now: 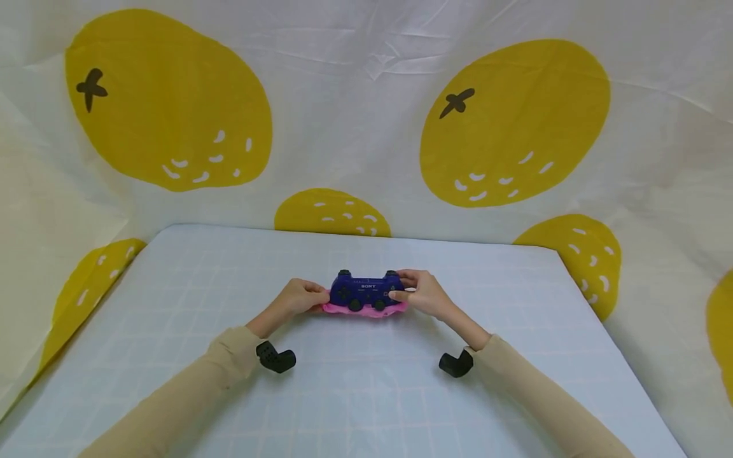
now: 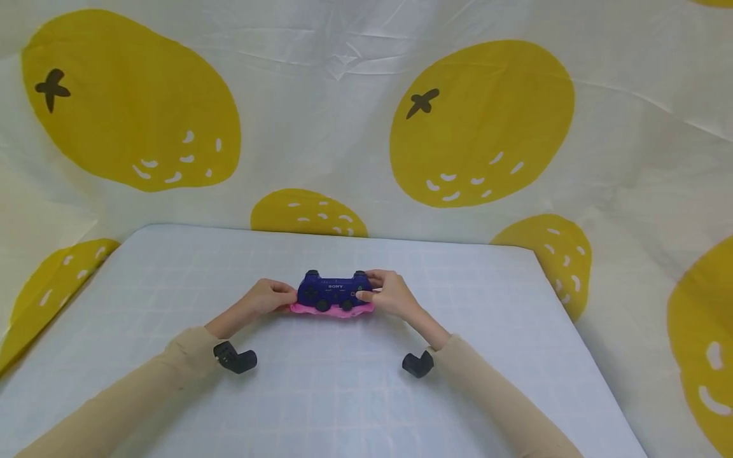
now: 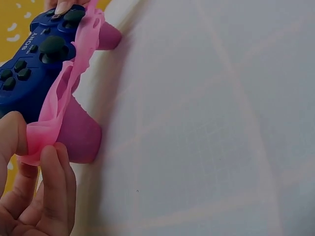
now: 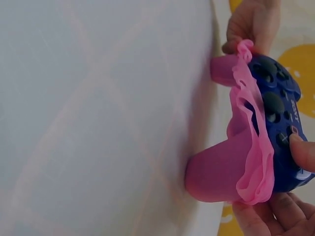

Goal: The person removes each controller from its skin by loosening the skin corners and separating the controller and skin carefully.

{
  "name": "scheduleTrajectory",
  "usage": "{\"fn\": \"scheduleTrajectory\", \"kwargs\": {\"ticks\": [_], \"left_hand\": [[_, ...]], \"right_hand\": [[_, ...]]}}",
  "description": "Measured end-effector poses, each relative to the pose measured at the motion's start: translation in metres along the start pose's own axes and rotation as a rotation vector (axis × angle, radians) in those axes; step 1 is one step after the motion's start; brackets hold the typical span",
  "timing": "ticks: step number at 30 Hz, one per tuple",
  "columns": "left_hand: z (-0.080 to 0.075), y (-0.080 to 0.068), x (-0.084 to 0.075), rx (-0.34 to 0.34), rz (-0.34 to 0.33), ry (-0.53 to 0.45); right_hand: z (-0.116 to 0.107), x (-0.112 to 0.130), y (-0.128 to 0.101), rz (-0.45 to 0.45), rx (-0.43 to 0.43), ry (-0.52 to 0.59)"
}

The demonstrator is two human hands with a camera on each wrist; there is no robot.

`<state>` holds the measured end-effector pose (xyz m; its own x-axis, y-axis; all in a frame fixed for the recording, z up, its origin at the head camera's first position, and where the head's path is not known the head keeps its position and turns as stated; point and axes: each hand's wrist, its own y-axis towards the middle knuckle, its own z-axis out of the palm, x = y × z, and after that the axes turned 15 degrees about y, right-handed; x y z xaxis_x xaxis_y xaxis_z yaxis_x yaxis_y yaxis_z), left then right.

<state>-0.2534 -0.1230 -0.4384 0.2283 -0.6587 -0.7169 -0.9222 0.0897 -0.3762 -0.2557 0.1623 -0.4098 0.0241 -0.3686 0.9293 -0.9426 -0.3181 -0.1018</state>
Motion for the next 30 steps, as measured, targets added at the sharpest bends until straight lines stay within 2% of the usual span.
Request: {"fn": "scheduleTrajectory", "kwargs": {"ticks": [6, 15, 23, 30], "left_hand": [[0.0031, -0.0011, 0.0008, -0.034, -0.015, 0.027], [0.0021, -0.003, 0.0011, -0.079, 0.003, 0.129], [0.003, -0.0034, 0.0022, -0.057, -0.004, 0.14], [0.0036, -0.0051, 0.0007, -0.067, 0.048, 0.202]], "right_hand": [[-0.0003, -0.0017, -0.0009, 0.001, 0.003, -0.002], [-0.0003, 0.0007, -0.0009, -0.02, 0.011, -0.009], [-0.0003, 0.0018, -0.0022, -0.029, 0.016, -0.027], [-0.0018, 0.0011, 0.0001, -0.025, 0.016, -0.032]]}}
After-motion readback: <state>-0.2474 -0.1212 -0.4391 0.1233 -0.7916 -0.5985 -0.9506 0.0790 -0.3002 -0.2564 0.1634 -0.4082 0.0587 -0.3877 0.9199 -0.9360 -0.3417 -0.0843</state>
